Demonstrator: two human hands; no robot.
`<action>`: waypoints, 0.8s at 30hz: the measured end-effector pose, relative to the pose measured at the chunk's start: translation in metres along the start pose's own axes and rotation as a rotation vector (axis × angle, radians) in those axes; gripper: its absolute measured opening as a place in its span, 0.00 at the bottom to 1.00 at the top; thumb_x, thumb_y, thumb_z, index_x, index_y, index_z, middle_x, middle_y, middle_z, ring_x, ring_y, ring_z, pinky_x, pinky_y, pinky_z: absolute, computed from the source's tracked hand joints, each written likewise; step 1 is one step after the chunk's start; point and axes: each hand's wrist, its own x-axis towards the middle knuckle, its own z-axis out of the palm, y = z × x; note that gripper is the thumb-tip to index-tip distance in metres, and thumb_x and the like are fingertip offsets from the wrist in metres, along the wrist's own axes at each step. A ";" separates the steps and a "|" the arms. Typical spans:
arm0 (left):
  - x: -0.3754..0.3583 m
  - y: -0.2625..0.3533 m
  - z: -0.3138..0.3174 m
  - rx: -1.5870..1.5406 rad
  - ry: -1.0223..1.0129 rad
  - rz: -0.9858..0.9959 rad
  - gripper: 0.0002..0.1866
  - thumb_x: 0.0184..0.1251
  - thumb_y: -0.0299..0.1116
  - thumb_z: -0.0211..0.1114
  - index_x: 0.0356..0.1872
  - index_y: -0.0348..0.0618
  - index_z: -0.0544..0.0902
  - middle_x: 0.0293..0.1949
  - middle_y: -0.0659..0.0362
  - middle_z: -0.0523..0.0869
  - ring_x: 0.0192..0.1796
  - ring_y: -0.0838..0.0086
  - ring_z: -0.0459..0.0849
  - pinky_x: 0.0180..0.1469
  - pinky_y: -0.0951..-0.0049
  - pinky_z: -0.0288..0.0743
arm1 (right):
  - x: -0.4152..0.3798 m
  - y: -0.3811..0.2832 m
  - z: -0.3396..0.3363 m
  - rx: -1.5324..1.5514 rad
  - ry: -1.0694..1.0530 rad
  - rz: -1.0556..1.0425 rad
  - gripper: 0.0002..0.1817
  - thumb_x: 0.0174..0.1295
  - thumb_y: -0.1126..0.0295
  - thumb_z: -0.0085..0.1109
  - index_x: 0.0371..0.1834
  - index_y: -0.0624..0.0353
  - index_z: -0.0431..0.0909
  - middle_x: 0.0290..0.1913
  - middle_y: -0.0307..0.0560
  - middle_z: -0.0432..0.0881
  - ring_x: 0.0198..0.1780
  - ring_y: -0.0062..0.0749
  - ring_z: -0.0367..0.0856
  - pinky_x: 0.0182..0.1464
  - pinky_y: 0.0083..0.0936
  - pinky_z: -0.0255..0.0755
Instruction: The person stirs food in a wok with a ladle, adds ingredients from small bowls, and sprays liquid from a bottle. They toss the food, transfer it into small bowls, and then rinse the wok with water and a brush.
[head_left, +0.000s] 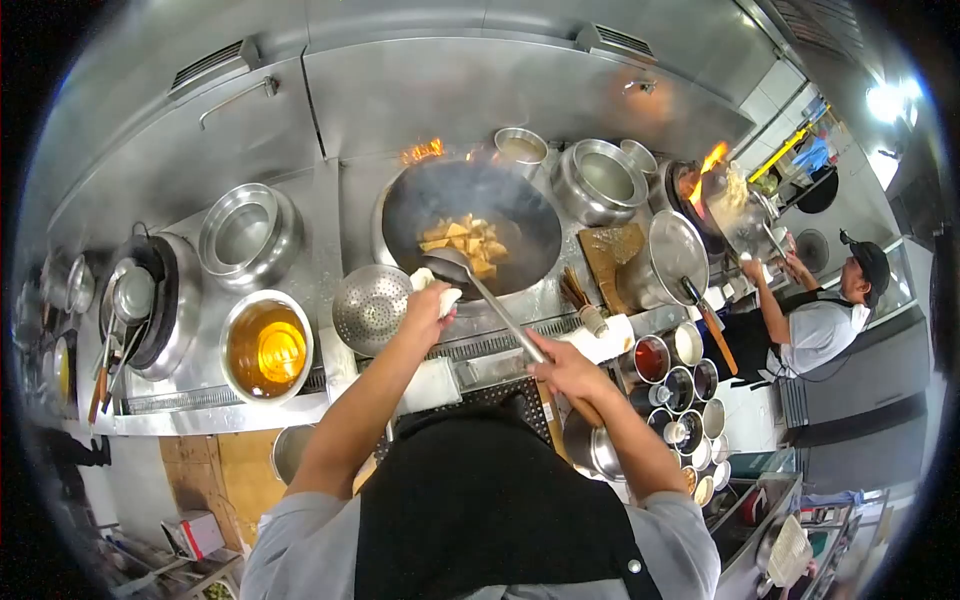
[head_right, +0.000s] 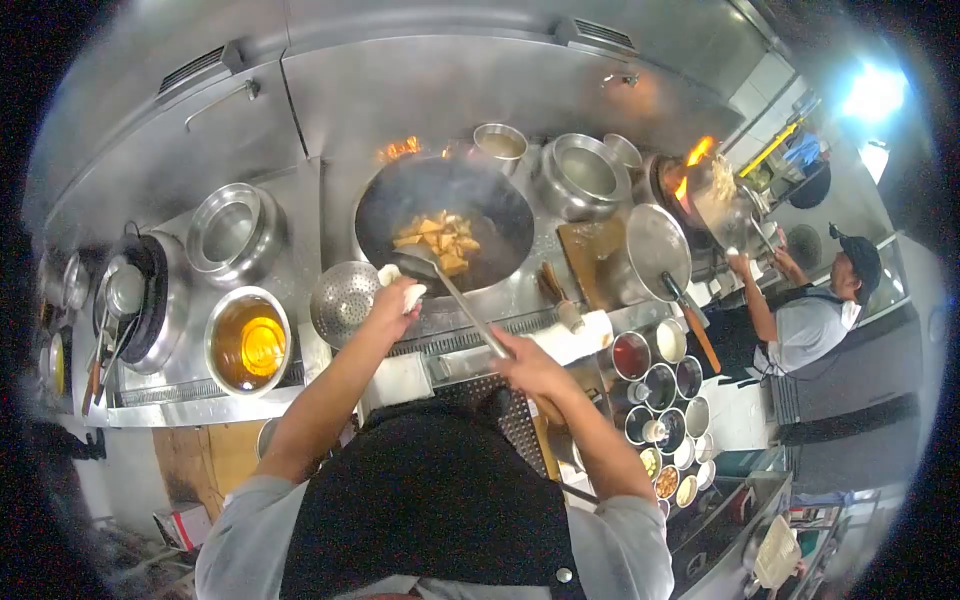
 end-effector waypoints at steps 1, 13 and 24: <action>0.006 -0.006 -0.003 -0.021 0.001 0.034 0.09 0.67 0.36 0.68 0.38 0.41 0.83 0.28 0.55 0.87 0.23 0.70 0.83 0.21 0.71 0.74 | 0.020 0.011 -0.004 -0.118 0.030 0.022 0.43 0.68 0.69 0.66 0.86 0.48 0.58 0.33 0.42 0.82 0.26 0.25 0.76 0.32 0.25 0.74; 0.004 -0.027 -0.003 -0.107 0.132 0.166 0.05 0.65 0.29 0.65 0.36 0.42 0.79 0.26 0.57 0.82 0.20 0.71 0.79 0.17 0.70 0.69 | 0.008 0.094 0.000 -0.367 0.435 -0.245 0.39 0.64 0.67 0.66 0.80 0.58 0.65 0.49 0.74 0.86 0.52 0.66 0.86 0.55 0.46 0.79; -0.012 -0.082 -0.037 -0.206 0.025 0.096 0.22 0.76 0.46 0.67 0.60 0.41 0.79 0.48 0.56 0.86 0.45 0.67 0.87 0.43 0.61 0.87 | 0.103 0.084 -0.056 -0.649 0.131 -0.268 0.41 0.69 0.65 0.60 0.84 0.58 0.53 0.42 0.70 0.86 0.42 0.69 0.85 0.48 0.57 0.78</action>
